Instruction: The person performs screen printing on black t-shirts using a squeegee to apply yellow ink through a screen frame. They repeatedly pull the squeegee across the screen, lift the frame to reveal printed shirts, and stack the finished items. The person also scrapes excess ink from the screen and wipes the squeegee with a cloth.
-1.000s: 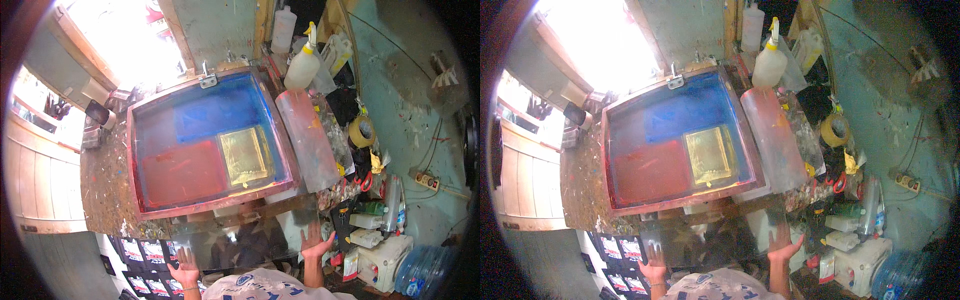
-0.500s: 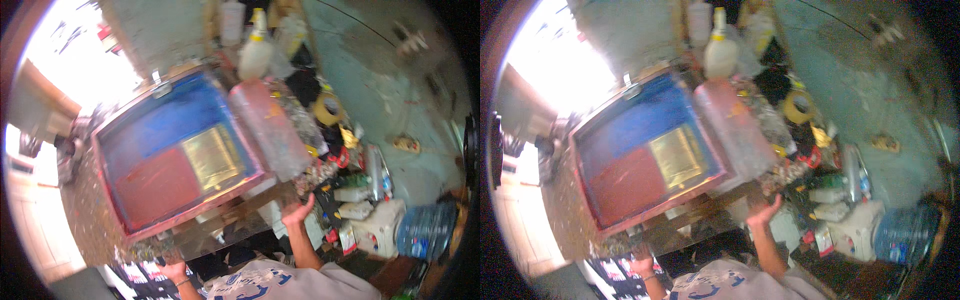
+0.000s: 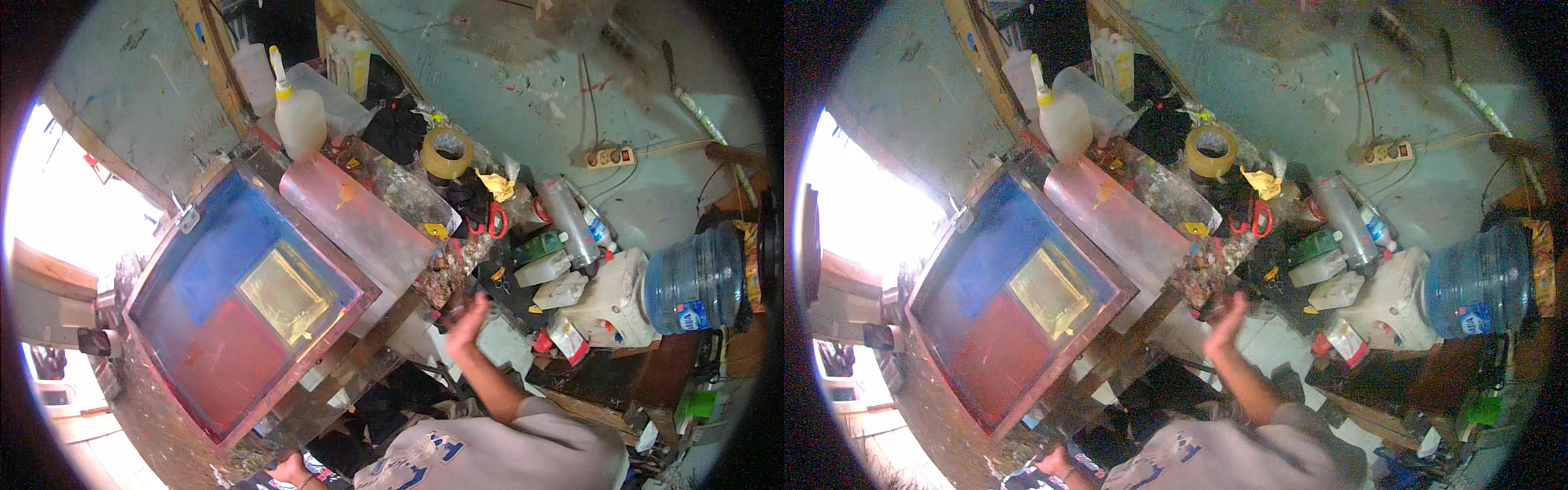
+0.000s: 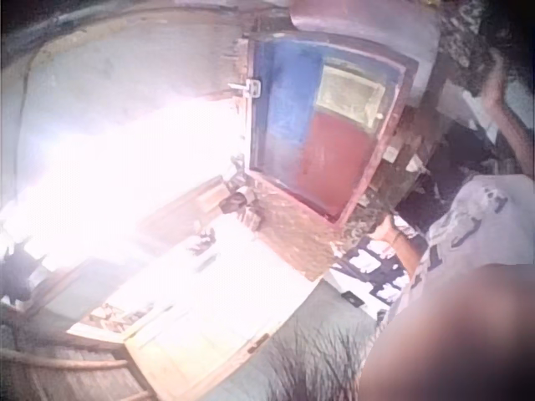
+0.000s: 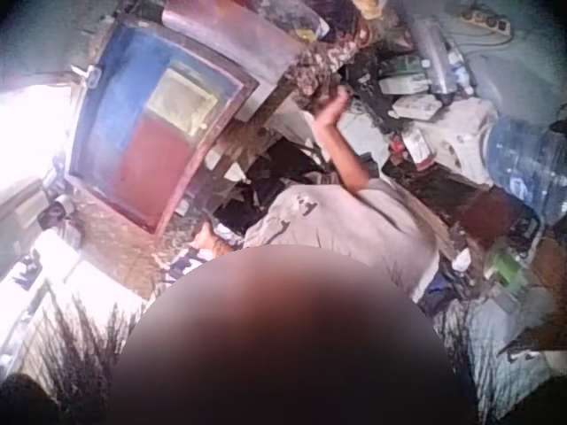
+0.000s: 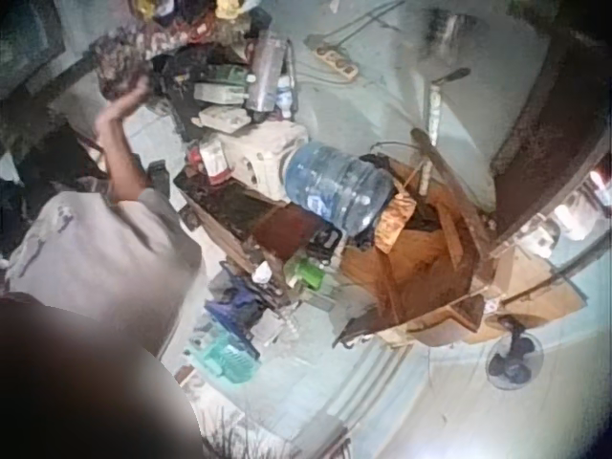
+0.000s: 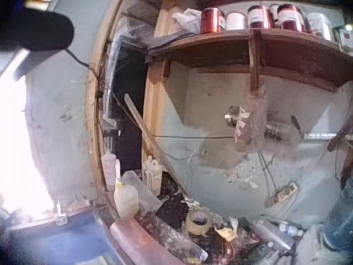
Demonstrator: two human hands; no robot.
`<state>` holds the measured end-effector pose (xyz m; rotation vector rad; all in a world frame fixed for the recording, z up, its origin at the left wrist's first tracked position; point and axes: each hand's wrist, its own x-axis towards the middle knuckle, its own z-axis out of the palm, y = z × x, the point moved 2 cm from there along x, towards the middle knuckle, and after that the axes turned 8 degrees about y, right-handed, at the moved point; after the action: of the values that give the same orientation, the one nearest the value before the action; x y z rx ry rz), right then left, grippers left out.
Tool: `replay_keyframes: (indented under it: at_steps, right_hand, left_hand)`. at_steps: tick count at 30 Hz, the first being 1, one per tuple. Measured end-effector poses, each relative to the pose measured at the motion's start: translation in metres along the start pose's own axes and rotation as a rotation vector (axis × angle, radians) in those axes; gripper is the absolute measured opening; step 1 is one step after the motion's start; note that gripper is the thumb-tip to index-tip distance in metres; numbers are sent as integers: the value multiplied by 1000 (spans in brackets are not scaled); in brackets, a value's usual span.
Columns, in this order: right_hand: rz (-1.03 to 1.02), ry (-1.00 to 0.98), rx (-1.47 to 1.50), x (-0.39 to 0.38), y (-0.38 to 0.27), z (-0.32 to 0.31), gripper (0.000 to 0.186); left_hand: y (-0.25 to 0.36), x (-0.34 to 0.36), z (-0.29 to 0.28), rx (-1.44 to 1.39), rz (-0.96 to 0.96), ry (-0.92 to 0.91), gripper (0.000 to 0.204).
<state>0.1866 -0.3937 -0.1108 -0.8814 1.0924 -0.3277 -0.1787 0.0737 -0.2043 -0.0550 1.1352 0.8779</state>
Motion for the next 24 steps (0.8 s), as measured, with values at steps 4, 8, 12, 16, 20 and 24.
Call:
replay_keyframes:
  at_steps: [4, 8, 12, 16, 20, 24]
  right_hand:
    - [-52, 232, -61, 70, -76, -56, 71]
    - [-774, -73, -219, 76, -166, 7, 18]
    - [-1511, -575, -558, 21, -209, 179, 23]
    - [-2004, -698, -1144, 54, -173, 319, 25]
    - [-1875, -774, -1812, 78, -139, 381, 23]
    - [-1503, -965, -1432, 89, -180, 395, 21]
  left_hand:
    - [55, 93, -73, 749, 560, -77, 68]
    - [68, 88, -71, 471, 272, 208, 73]
    - [74, 35, -75, 177, 1, 548, 73]
    - [54, -35, -54, 351, 83, 487, 64]
    - [46, -103, -18, 601, 332, 345, 54]
    - [44, -171, 47, 722, 637, 183, 45]
